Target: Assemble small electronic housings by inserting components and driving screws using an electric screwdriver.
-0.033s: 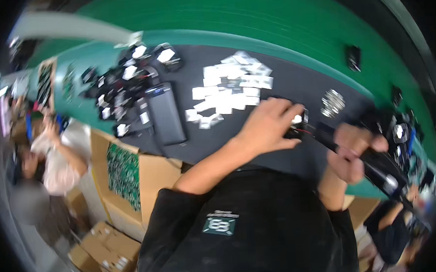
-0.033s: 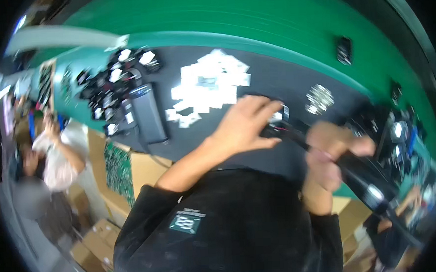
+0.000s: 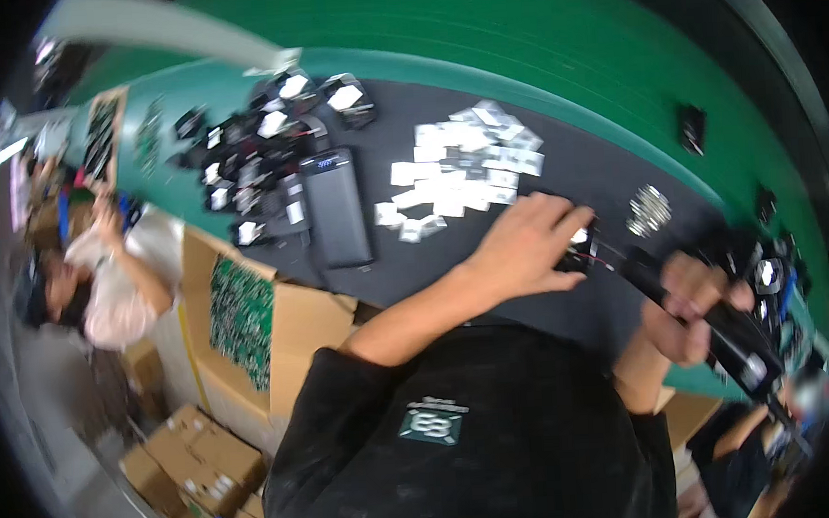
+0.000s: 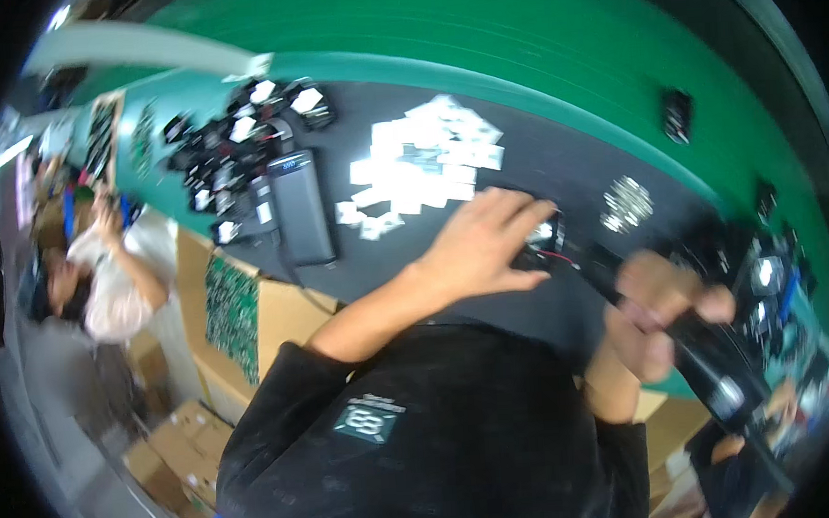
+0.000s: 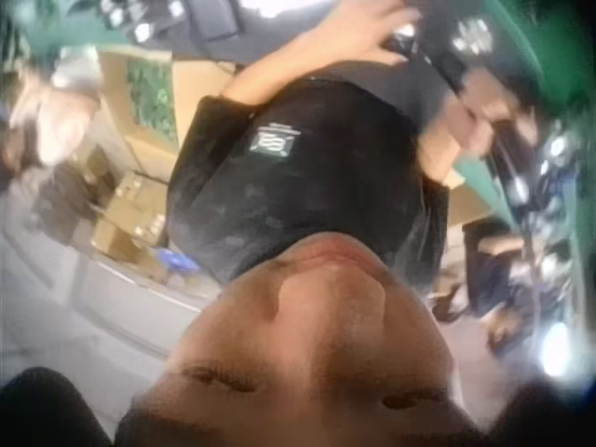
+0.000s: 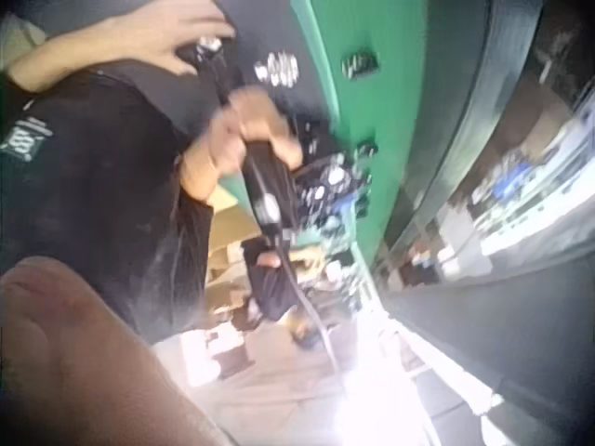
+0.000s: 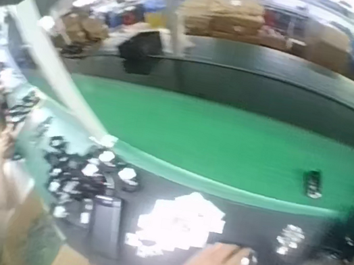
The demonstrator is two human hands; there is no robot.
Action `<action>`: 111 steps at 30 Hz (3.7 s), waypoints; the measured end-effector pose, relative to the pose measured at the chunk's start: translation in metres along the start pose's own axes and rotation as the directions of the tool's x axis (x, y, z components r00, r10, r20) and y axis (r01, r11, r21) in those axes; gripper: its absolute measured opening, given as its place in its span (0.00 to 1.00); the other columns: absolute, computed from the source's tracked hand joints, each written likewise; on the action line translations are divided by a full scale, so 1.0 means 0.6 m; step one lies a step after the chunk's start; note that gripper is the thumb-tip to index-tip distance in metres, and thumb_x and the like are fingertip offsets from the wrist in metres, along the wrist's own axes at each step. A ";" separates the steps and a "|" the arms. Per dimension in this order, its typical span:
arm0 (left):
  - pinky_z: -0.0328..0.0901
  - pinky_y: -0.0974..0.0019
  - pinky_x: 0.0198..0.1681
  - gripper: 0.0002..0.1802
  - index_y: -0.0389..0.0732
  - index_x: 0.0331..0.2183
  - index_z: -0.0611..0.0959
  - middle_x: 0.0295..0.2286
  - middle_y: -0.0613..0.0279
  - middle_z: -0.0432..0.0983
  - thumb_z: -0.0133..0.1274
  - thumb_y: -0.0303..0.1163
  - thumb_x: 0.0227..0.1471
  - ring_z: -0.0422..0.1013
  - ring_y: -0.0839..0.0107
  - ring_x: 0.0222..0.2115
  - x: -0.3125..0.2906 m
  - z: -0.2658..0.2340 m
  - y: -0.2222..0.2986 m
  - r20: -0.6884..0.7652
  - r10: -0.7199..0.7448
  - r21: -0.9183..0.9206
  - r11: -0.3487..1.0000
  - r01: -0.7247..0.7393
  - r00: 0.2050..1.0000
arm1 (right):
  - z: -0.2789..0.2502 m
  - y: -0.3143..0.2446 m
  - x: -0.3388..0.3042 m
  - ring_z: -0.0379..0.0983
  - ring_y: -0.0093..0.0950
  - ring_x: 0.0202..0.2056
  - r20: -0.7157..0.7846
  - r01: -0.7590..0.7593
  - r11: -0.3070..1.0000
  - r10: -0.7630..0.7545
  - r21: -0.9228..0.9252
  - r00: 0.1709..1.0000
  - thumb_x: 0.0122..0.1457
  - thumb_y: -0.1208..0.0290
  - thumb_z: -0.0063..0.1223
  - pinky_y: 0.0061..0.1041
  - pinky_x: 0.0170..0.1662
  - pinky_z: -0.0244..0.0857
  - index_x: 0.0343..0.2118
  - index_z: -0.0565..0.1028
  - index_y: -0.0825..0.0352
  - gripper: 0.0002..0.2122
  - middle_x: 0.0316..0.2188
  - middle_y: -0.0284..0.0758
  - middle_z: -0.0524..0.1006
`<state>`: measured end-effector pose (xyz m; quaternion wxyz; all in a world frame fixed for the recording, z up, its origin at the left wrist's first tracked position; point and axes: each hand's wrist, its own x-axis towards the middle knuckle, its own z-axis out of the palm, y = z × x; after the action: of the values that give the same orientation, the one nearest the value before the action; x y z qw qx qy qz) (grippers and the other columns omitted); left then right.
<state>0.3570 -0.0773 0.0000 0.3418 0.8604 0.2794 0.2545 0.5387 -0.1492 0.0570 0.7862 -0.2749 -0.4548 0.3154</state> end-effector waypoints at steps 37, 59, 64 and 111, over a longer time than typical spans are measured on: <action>0.58 0.59 0.49 0.23 0.36 0.43 0.77 0.42 0.51 0.72 0.58 0.32 0.42 0.66 0.55 0.44 -0.124 -0.335 -0.078 -0.633 -0.050 0.577 0.635 0.513 0.773 | -0.074 0.018 -0.002 0.65 0.25 0.21 -0.387 0.016 0.893 -0.211 -0.450 0.898 0.50 0.77 0.53 0.32 0.32 0.65 0.47 0.62 0.68 0.21 0.20 0.33 0.69; 0.59 0.62 0.36 0.12 0.43 0.32 0.80 0.32 0.64 0.75 0.60 0.29 0.38 0.68 0.63 0.32 -0.033 -0.115 -0.049 -0.187 -0.237 0.434 0.850 0.297 0.953 | -0.082 -0.043 -0.019 0.63 0.23 0.24 -0.368 0.042 0.971 -0.129 -0.236 0.921 0.52 0.72 0.49 0.29 0.34 0.60 0.50 0.62 0.63 0.20 0.23 0.30 0.67; 0.59 0.63 0.35 0.07 0.42 0.28 0.80 0.26 0.66 0.74 0.58 0.28 0.40 0.68 0.66 0.29 -0.025 -0.106 -0.056 -0.217 -0.095 0.481 0.855 0.191 0.972 | -0.081 -0.043 -0.015 0.63 0.23 0.24 -0.378 0.041 0.972 -0.128 -0.230 0.917 0.52 0.72 0.49 0.29 0.34 0.61 0.49 0.63 0.63 0.20 0.23 0.30 0.67; 0.68 0.61 0.36 0.15 0.37 0.34 0.80 0.30 0.51 0.76 0.56 0.31 0.39 0.73 0.57 0.30 0.349 0.076 -0.080 -0.035 -0.026 0.110 0.993 0.030 0.999 | -0.007 -0.047 -0.096 0.65 0.23 0.21 -0.350 -0.269 0.939 0.331 0.214 0.876 0.47 0.78 0.55 0.25 0.31 0.62 0.42 0.60 0.63 0.20 0.21 0.31 0.66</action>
<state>0.5205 0.0689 -0.0123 0.2924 0.8696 0.3110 0.2484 0.5270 -0.2115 0.0443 0.8202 -0.3347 -0.2186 0.4093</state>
